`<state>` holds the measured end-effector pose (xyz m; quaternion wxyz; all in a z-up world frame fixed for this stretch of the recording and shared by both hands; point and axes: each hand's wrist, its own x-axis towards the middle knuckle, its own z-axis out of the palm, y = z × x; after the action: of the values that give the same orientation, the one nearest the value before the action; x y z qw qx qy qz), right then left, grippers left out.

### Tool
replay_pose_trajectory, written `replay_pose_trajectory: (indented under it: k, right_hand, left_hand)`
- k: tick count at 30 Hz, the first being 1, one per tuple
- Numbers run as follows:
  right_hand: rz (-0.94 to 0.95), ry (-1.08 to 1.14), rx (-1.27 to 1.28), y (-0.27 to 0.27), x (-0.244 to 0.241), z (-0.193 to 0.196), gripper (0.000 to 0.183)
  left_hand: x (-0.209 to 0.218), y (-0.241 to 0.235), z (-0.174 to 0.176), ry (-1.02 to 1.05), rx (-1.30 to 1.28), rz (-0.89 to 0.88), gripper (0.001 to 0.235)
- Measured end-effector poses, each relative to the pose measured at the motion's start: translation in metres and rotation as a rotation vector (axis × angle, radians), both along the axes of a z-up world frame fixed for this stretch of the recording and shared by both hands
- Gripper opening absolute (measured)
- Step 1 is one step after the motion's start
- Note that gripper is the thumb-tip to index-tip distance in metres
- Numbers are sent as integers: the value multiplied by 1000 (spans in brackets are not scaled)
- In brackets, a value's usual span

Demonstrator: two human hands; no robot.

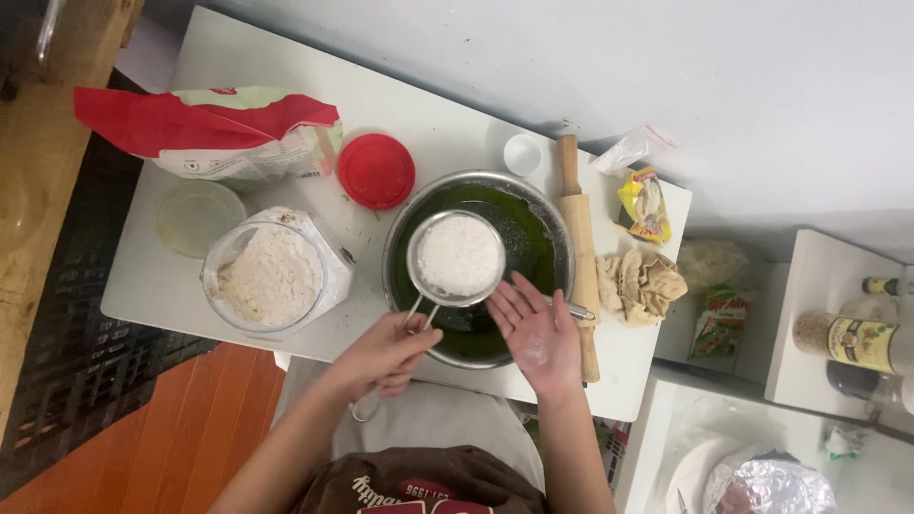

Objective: Sifting flour into a green batter and mixing it with a whisk.

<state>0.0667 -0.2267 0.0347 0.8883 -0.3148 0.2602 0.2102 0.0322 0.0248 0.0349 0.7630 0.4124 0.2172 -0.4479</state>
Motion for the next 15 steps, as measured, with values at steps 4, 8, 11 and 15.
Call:
replay_pose_trajectory:
  k: [4, 8, 11, 15]
  right_hand:
    - [33, -91, -215, -17, -7, -12, 67]
    - [79, -89, -287, -22, -10, -19, 63]
    - [61, -48, -227, -17, -13, -18, 63]
    - [33, -26, -148, -13, -14, -18, 65]
  left_hand:
    - [3, 12, -3, -83, 30, -15, 23]
    - [9, 17, -1, -107, 81, -38, 25]
    - [12, 16, 5, -134, 113, -67, 26]
    - [15, 11, 12, -196, 198, -114, 25]
